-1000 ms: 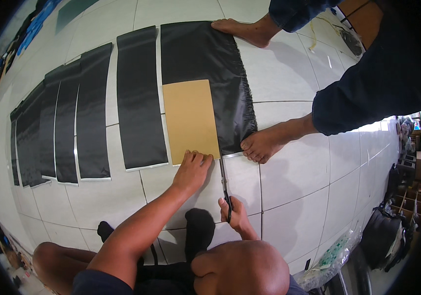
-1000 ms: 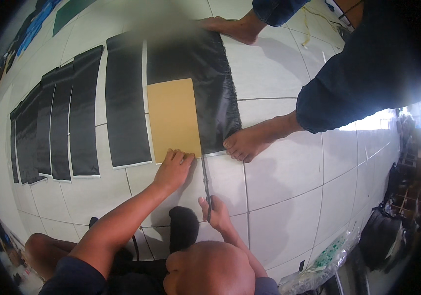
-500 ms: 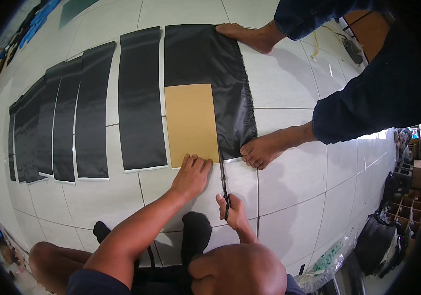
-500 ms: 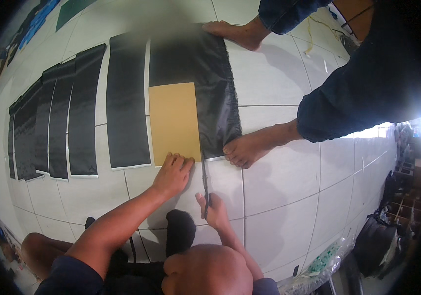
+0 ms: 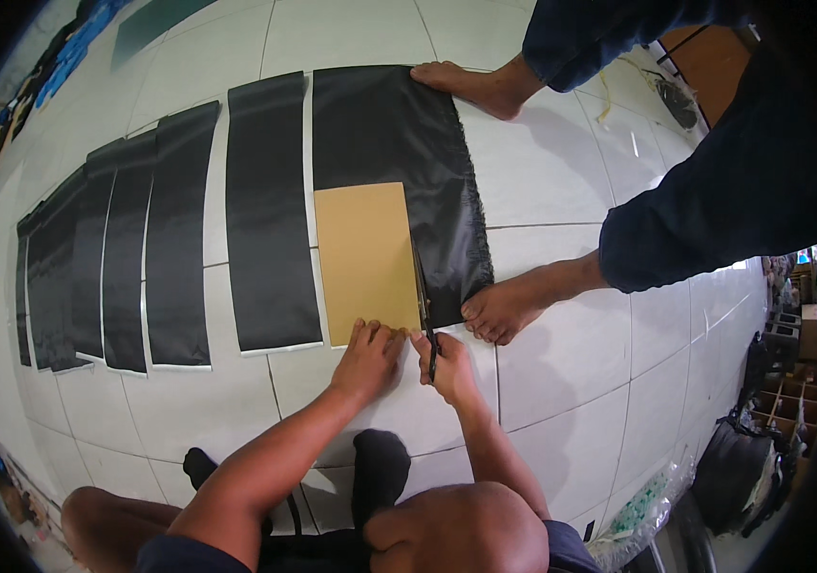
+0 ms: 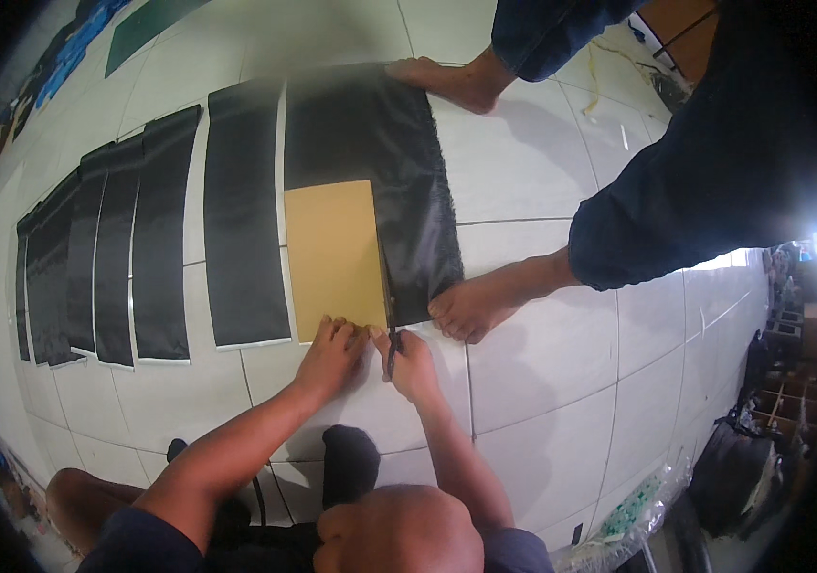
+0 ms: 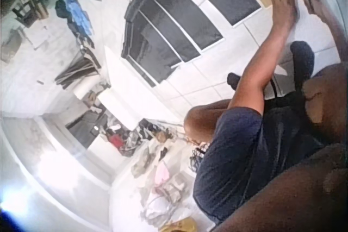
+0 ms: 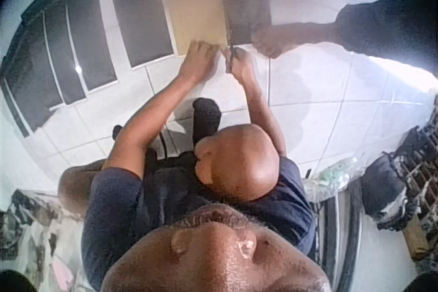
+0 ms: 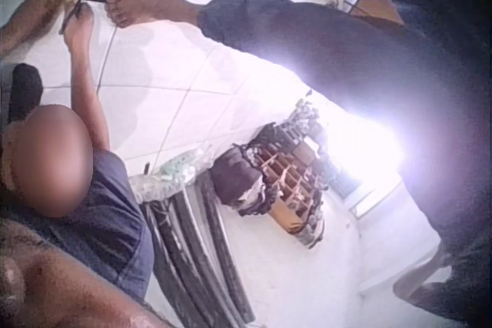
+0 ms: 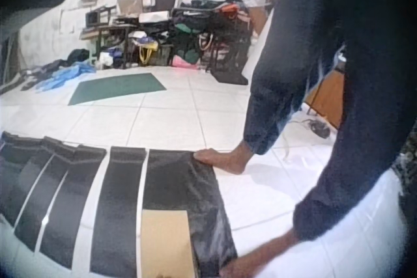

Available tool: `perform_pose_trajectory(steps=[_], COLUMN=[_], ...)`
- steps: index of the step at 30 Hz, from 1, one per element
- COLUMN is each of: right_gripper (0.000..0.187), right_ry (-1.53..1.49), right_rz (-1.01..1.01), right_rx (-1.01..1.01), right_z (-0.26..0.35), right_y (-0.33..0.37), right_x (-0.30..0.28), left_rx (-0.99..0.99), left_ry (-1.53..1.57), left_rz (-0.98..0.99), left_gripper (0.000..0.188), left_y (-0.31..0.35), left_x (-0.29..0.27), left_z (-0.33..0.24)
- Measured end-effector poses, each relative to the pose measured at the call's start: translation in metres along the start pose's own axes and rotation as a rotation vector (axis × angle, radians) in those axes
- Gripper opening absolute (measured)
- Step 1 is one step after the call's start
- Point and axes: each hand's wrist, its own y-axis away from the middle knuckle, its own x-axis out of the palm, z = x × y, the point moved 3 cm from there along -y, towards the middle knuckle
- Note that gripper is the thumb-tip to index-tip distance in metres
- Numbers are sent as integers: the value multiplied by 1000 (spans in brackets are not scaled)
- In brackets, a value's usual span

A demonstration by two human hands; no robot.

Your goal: The person cuts multiple rectangular strips from a large sheet of black fabric on the floor using a cardboard template and shears.

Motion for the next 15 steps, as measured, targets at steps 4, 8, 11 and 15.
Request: perform_pose_trajectory(steps=[4, 8, 11, 15], right_gripper=[54, 55, 55, 55], right_ry=[-21, -33, -4, -45], right_rz=[-1, 58, 29, 23], right_rx=[-34, -56, -82, -27], right_z=[19, 33, 52, 71], right_y=[-31, -70, -91, -123], right_x=[3, 6, 9, 10], left_rx=[-20, -37, -31, -5], left_ry=[51, 33, 51, 68], left_rz=[13, 55, 80, 56], left_gripper=[48, 49, 54, 52], left_y=[-1, -1, 1, -1], left_x=[-8, -6, -6, -5], left_z=[-3, -2, -1, 0])
